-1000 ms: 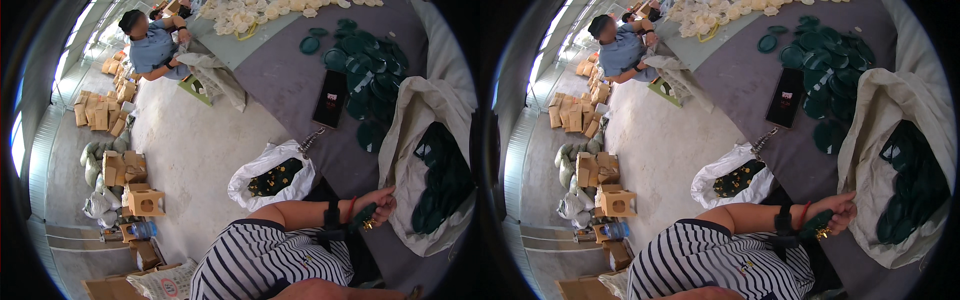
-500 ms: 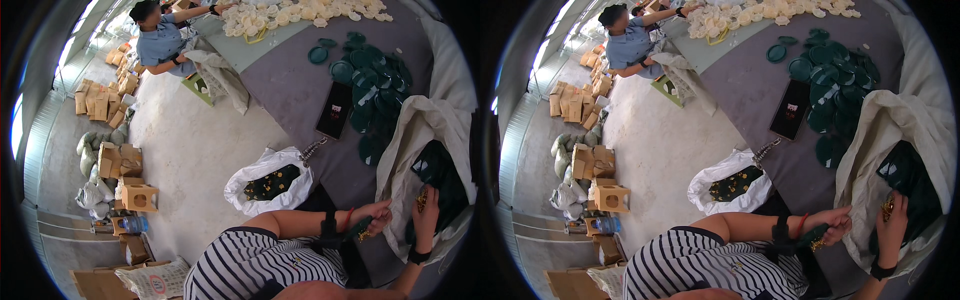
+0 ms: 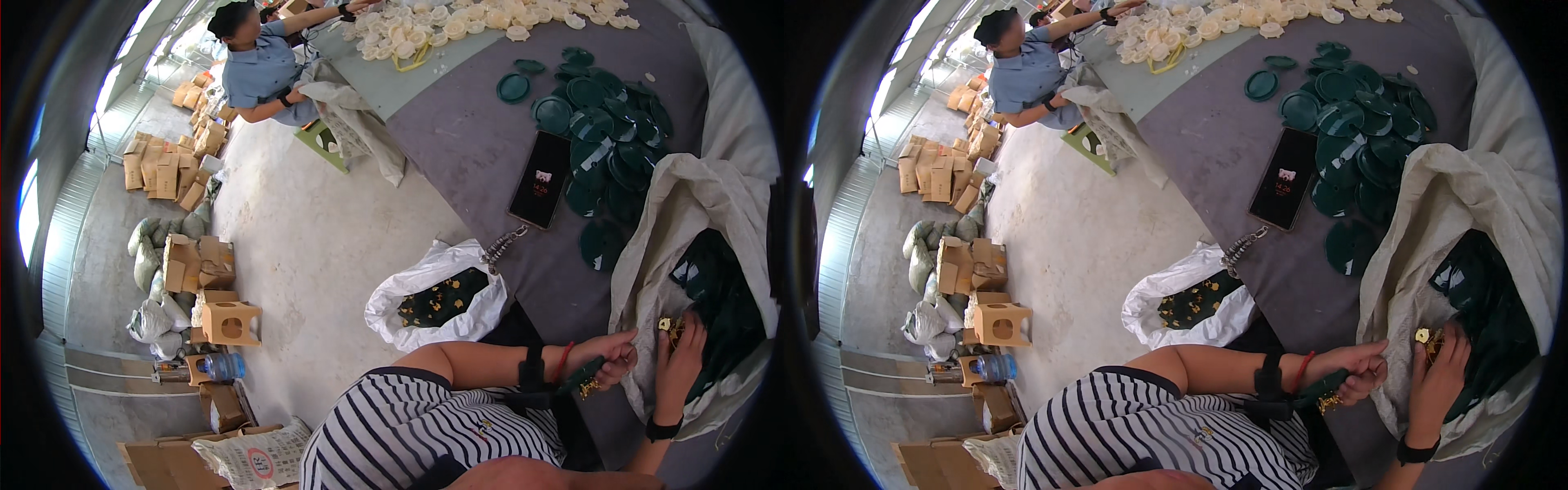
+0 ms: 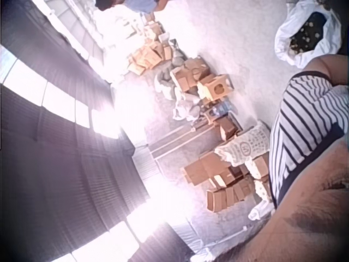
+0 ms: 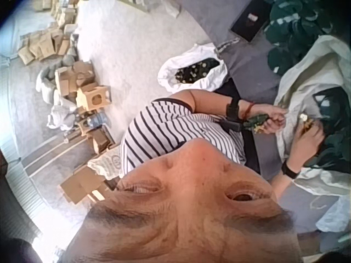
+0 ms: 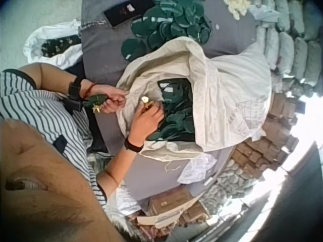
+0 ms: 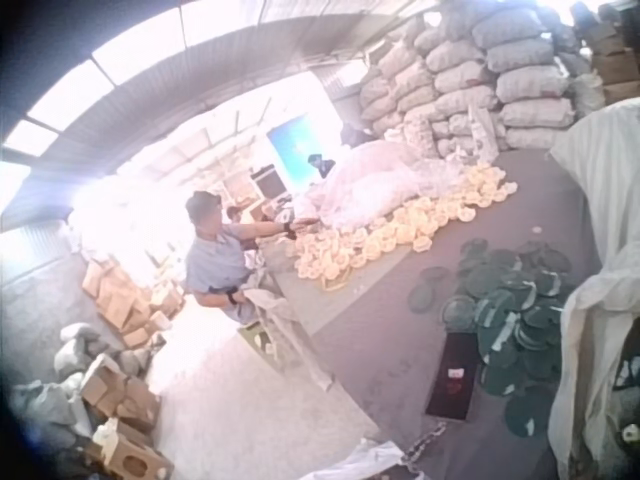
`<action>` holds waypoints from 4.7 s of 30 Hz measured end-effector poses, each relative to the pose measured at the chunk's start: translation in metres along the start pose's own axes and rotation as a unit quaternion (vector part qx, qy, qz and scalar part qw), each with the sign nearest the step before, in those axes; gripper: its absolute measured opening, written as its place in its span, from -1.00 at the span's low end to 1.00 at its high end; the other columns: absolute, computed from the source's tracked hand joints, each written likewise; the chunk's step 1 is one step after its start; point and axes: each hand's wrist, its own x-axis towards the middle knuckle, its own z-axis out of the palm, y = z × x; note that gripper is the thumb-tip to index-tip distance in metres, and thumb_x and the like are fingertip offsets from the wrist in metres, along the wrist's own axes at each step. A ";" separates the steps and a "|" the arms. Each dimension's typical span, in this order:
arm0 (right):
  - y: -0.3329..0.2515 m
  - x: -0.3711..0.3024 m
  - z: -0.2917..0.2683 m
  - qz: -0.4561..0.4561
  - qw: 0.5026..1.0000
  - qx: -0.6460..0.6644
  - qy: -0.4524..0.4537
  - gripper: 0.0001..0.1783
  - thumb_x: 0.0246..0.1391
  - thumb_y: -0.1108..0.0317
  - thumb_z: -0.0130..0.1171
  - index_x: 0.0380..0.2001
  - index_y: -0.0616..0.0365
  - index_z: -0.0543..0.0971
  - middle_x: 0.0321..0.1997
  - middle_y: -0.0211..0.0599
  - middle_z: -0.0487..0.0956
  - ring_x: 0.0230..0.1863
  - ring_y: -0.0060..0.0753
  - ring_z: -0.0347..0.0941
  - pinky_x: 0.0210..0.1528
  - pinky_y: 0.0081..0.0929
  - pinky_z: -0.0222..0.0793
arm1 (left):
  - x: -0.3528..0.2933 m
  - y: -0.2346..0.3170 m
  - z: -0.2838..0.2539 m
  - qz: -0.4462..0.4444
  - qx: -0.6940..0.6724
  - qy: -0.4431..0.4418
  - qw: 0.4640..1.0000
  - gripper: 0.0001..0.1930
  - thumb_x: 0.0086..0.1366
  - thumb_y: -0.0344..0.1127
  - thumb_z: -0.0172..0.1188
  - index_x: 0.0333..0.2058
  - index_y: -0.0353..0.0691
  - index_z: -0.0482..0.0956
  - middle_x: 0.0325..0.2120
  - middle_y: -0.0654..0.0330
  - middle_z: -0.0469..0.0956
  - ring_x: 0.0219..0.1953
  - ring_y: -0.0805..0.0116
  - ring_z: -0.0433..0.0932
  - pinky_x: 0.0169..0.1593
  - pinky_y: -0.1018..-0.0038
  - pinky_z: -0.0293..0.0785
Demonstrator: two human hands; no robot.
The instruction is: The person picks up a green plastic base and a gold crown ornament, fits the crown into the center of the base, and places the assembled piece into a white bag. This process is repeated multiple times throughout the video.
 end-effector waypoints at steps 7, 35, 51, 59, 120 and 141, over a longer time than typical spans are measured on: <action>-0.001 -0.004 -0.009 0.013 0.998 0.031 0.061 -0.57 0.18 0.31 0.04 0.08 0.25 0.30 0.24 0.00 0.26 0.21 0.06 0.22 0.12 -0.19 0.26 | -0.002 0.001 0.001 -0.006 0.001 0.002 1.000 -0.40 0.36 0.28 -0.32 -0.37 -0.17 0.42 -0.82 0.44 0.15 -0.80 0.59 0.11 -0.68 0.60 0.07; -0.065 -0.058 -0.023 -0.038 0.973 0.225 -0.039 -0.47 0.14 0.18 0.06 0.04 0.37 0.29 0.10 0.13 0.32 0.13 0.19 0.25 0.17 -0.06 0.13 | -0.023 0.001 0.033 -0.014 0.207 0.010 0.978 -0.54 0.37 0.17 -0.12 -0.47 -0.10 0.37 -0.76 0.46 0.19 -0.77 0.69 0.14 -0.71 0.69 -0.02; -0.066 -0.072 -0.017 0.045 0.951 0.303 -0.036 -0.53 0.25 0.31 -0.08 0.12 0.42 0.27 0.08 0.14 0.37 0.08 0.07 0.35 0.11 -0.21 0.21 | -0.018 -0.006 0.025 0.024 0.253 0.038 0.966 -0.51 0.33 0.22 -0.07 -0.49 -0.11 0.38 -0.74 0.45 0.21 -0.75 0.68 0.14 -0.69 0.68 0.01; -0.061 -0.076 -0.012 0.035 0.952 0.304 -0.008 -0.50 0.30 0.23 -0.16 0.15 0.42 0.26 0.06 0.17 0.38 0.06 0.10 0.35 0.08 -0.16 0.22 | -0.016 -0.006 0.026 0.020 0.223 0.047 0.973 -0.53 0.36 0.19 -0.10 -0.49 -0.09 0.35 -0.73 0.45 0.22 -0.74 0.67 0.15 -0.69 0.67 0.04; -0.054 -0.094 -0.015 0.038 0.968 0.242 0.057 -0.63 0.12 0.48 0.06 0.01 0.33 0.42 -0.08 0.02 0.42 -0.06 -0.01 0.39 -0.03 -0.25 0.31 | -0.017 -0.005 0.030 0.062 0.262 0.030 0.963 -0.66 0.35 0.01 0.02 -0.21 -0.18 0.36 -0.59 0.40 0.34 -0.71 0.69 0.22 -0.64 0.66 0.15; -0.008 -0.087 -0.019 0.134 0.984 0.074 0.086 -0.55 0.27 0.20 -0.06 0.09 0.30 0.38 0.05 0.03 0.38 0.09 0.02 0.31 0.13 -0.20 0.19 | -0.014 -0.006 0.024 0.049 0.288 -0.012 0.956 -0.59 0.33 -0.04 0.08 -0.14 -0.34 0.33 -0.57 0.10 0.53 -0.74 0.66 0.22 -0.67 0.64 0.10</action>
